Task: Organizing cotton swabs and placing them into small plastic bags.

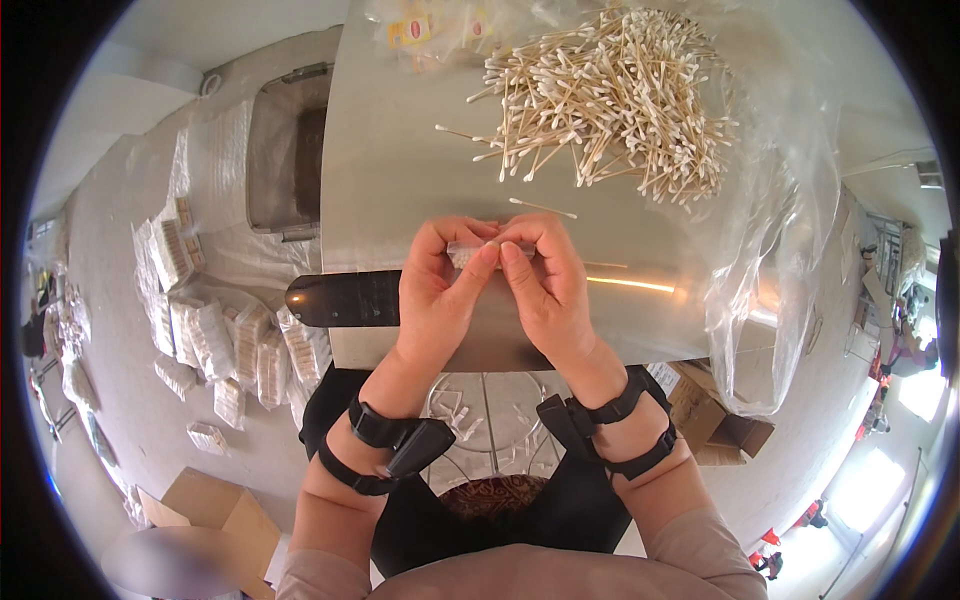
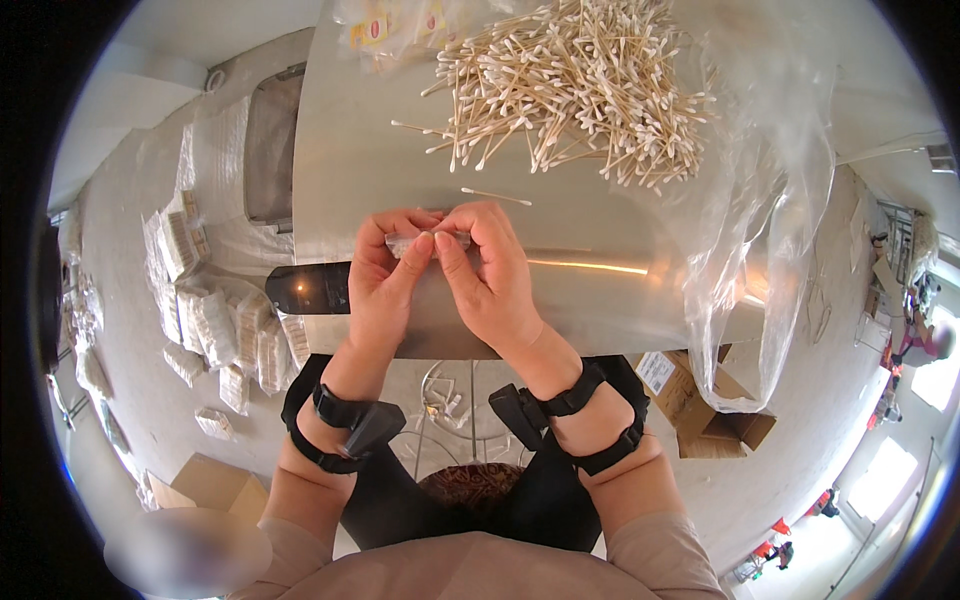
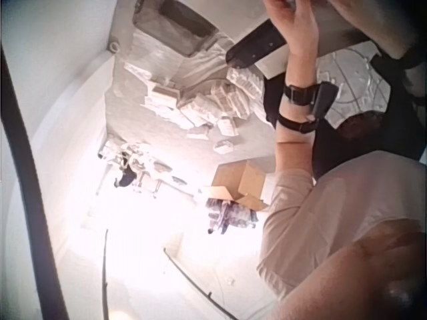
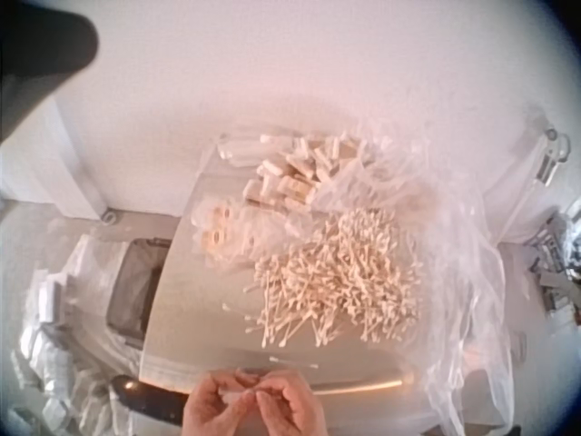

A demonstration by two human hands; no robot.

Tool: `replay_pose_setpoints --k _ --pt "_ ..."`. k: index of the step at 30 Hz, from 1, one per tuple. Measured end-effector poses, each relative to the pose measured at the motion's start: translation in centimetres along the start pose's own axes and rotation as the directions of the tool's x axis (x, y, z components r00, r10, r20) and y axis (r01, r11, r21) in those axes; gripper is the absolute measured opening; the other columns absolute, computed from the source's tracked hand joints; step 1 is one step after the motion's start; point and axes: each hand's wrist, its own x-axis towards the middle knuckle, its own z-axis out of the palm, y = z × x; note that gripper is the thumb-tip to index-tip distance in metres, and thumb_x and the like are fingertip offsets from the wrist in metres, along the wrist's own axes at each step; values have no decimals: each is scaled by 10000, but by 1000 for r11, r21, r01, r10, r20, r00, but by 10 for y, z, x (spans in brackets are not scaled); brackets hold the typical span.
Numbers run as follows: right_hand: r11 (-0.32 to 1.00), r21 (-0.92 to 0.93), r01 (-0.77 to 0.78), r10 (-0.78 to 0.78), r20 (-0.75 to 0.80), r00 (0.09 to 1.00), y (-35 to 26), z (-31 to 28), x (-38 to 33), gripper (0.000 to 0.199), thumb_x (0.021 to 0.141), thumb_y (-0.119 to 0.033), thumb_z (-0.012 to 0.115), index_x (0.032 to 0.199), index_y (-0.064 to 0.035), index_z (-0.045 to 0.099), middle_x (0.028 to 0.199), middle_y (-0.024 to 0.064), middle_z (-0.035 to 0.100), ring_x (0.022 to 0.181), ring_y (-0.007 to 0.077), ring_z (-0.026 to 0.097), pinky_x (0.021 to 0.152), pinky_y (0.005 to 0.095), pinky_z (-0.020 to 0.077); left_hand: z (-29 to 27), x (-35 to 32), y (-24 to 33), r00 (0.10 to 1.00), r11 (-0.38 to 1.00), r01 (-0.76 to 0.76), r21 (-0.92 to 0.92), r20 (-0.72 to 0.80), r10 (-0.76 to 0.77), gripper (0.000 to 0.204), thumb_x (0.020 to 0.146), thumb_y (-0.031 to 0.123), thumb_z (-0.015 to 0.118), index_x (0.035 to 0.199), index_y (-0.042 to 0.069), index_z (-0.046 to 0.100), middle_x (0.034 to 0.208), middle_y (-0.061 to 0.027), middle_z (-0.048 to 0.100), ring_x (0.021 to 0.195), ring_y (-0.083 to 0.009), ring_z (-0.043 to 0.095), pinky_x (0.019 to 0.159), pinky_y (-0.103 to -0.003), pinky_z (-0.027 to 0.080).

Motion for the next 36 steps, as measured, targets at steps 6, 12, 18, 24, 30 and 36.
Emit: replay_pose_setpoints --k 6,12,18,24,30,36 --pt "996 54 -66 66 7 998 -8 -3 1 74 976 -102 584 990 -30 582 968 39 572 797 113 500 680 235 421 -3 0 10 999 997 38 -69 25 -37 147 947 29 626 1071 19 547 1169 -92 608 1142 -168 545 1016 -309 407" --pt "998 47 -38 38 -7 999 -7 -8 3 76 965 -89 608 1015 -33 618 1005 46 568 820 116 528 711 235 445 -5 1 5 997 1000 -15 17 81 14 225 916 28 663 1119 23 564 1224 -99 618 1115 -158 568 971 -295 455" --pt "1000 13 -24 24 -28 999 -23 -22 9 48 918 -59 663 946 -23 678 991 47 580 796 116 549 708 245 459 -1 2 22 996 908 35 417 62 -67 262 843 25 741 1095 47 672 1023 -56 719 893 -96 648 797 -247 524" --pt "996 -74 -49 61 169 984 -29 -52 21 54 862 -56 721 898 -28 692 885 26 586 770 100 544 634 246 433 -4 5 28 930 867 286 407 100 -354 211 837 47 759 1030 3 686 846 -2 695 760 -41 577 687 -219 487" --pt "970 -227 -89 166 349 922 -41 -54 22 63 873 -70 709 889 -29 665 781 13 573 721 100 537 640 246 440 -5 4 23 825 837 367 406 273 -495 187 843 52 757 994 -17 670 836 14 670 762 -34 552 673 -210 470" --pt "965 -109 -240 258 200 945 -31 -61 23 108 919 -109 675 904 -19 617 773 -10 588 696 72 509 632 237 442 -3 5 24 738 804 508 309 324 -592 271 854 78 758 1076 -37 655 892 2 679 788 -34 571 696 -214 480"
